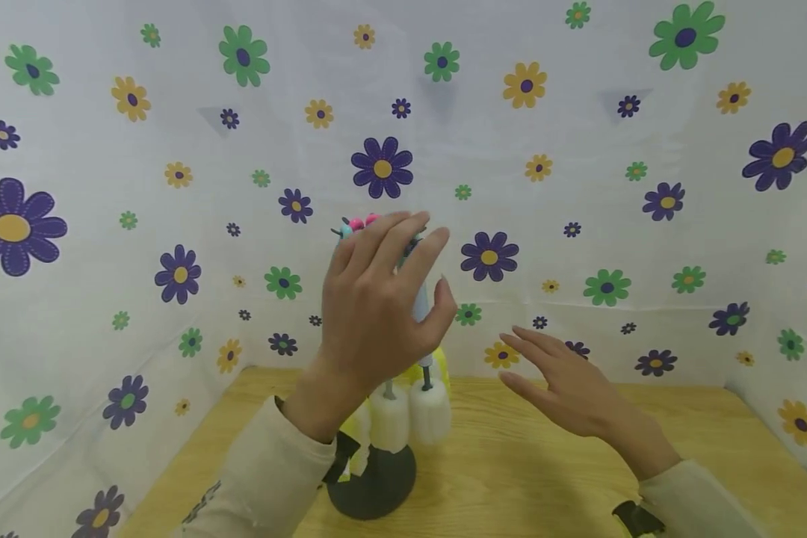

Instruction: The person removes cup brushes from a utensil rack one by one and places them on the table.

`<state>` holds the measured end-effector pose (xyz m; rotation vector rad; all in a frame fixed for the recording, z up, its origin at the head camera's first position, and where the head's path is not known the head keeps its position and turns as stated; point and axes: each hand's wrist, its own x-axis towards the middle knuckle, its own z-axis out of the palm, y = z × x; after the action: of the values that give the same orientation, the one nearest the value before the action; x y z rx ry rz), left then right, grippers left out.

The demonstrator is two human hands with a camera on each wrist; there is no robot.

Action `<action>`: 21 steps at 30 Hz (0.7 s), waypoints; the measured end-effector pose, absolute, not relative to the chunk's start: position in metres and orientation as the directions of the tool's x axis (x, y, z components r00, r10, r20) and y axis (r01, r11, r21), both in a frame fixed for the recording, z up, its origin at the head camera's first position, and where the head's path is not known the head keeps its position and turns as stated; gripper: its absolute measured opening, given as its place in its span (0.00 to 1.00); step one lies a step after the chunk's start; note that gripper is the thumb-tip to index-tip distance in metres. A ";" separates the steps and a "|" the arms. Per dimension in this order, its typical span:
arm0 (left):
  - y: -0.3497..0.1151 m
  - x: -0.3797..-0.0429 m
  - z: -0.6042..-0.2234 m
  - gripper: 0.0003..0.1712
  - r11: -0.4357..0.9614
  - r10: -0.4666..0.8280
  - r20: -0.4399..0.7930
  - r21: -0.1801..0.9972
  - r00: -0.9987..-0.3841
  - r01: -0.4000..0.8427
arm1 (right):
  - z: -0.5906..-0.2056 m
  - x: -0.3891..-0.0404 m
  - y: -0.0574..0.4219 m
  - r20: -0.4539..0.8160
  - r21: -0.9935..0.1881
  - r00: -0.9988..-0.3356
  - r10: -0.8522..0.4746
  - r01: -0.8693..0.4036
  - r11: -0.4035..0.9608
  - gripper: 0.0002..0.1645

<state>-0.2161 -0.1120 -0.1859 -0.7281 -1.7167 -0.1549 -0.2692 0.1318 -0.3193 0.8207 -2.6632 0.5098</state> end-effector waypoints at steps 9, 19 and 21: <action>-0.127 -0.237 -0.175 0.22 0.827 0.400 0.900 -0.274 -0.172 0.491 | -0.301 -0.269 0.111 0.444 -0.208 -0.741 -0.504 -0.633 0.746 0.34; -0.137 -0.251 -0.176 0.23 0.861 0.389 0.868 -0.224 -0.308 0.456 | -0.296 -0.272 0.087 0.487 -0.273 -0.718 -0.497 -0.666 0.694 0.32; -0.138 -0.252 -0.179 0.22 0.866 0.385 0.860 -0.211 -0.336 0.453 | -0.297 -0.271 0.085 0.494 -0.281 -0.717 -0.492 -0.667 0.690 0.32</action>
<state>-0.2516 -0.1382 -0.1793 -0.6163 -1.9612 -0.0789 -0.2711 0.0852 -0.2973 0.9038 -2.5201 0.6331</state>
